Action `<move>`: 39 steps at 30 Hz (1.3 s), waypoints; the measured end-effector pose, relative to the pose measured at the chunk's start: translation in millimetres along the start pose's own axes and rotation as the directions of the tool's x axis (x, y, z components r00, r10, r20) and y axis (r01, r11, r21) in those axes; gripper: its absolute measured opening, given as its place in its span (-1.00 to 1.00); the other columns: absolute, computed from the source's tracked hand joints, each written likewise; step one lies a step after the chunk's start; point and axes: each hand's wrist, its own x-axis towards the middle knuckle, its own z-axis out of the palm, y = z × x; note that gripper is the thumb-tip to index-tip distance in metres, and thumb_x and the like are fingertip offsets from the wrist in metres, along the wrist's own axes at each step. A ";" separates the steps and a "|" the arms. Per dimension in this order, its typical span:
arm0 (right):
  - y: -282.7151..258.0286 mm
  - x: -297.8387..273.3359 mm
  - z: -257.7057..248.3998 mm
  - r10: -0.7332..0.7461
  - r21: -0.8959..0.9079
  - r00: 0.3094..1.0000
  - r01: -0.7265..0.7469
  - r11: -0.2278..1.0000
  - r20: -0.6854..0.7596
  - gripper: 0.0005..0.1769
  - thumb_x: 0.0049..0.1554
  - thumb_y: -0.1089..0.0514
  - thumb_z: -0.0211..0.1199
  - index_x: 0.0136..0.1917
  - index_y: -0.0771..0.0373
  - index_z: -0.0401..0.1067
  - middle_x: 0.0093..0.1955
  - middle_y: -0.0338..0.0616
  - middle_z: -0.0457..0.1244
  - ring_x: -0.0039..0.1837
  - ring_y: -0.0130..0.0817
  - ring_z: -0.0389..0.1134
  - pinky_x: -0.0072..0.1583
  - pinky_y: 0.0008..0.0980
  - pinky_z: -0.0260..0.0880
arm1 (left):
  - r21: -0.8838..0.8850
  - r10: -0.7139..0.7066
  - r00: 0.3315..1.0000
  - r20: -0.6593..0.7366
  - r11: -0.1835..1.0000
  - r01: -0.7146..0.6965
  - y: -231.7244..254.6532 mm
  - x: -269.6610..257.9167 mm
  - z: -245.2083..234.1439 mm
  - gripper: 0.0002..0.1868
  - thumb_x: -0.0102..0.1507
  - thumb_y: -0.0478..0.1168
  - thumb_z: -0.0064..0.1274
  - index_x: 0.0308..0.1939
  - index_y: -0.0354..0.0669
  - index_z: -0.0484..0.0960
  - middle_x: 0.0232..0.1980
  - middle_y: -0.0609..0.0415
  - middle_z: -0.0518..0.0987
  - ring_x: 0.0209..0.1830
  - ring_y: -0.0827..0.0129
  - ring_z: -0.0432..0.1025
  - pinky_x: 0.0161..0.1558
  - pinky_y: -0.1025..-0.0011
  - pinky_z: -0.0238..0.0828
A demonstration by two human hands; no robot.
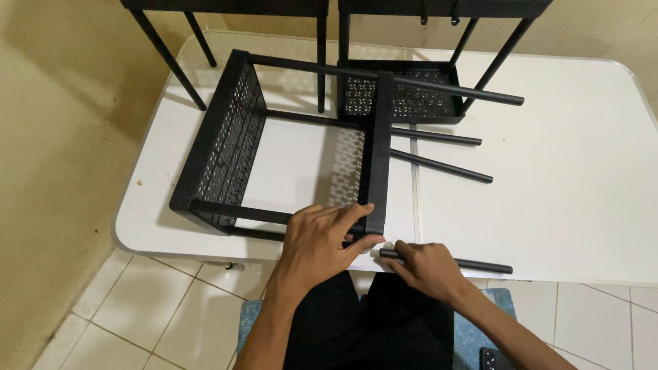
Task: The person assembles a black metal shelving unit by inserting vertical poles into the frame and attaching perforated shelves. They handle the frame and poles by hand, aligning and securing components on a white table.
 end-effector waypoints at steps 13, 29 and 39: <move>29.4 41.5 5.1 -0.072 -0.111 0.901 0.027 0.994 -0.428 -0.52 0.04 0.14 0.29 0.23 0.26 0.38 0.19 0.02 0.23 0.28 0.01 0.17 0.31 -0.04 0.14 | 0.011 -0.012 1.000 -0.009 1.000 0.012 0.3 -2.8 4.9 -0.47 0.18 0.18 0.26 0.01 -0.11 0.66 -0.30 0.11 0.74 -0.54 0.42 0.55 -0.33 0.38 0.41; 72.7 109.1 -18.3 0.112 -0.181 0.833 -0.246 0.952 -0.541 -0.53 0.18 -0.16 0.22 0.02 0.33 0.45 -0.01 0.02 0.30 0.09 -0.06 0.28 0.16 -0.12 0.28 | 0.042 -0.008 0.999 -0.035 0.999 0.009 -0.6 -4.3 10.0 -0.47 0.19 0.21 0.24 0.02 -0.10 0.66 -0.24 0.09 0.74 -0.43 0.42 0.58 -0.35 0.43 0.37; 78.8 110.8 -17.7 0.163 -0.096 0.827 -0.252 0.963 -0.538 -0.57 0.15 -0.12 0.29 0.01 0.31 0.44 -0.10 -0.02 0.31 -0.05 -0.10 0.32 0.05 -0.14 0.30 | 0.017 -0.056 0.998 -0.029 0.998 0.056 1.5 -4.9 10.4 -0.44 0.18 0.22 0.26 0.04 -0.11 0.67 -0.30 0.14 0.73 -0.47 0.46 0.56 -0.39 0.43 0.31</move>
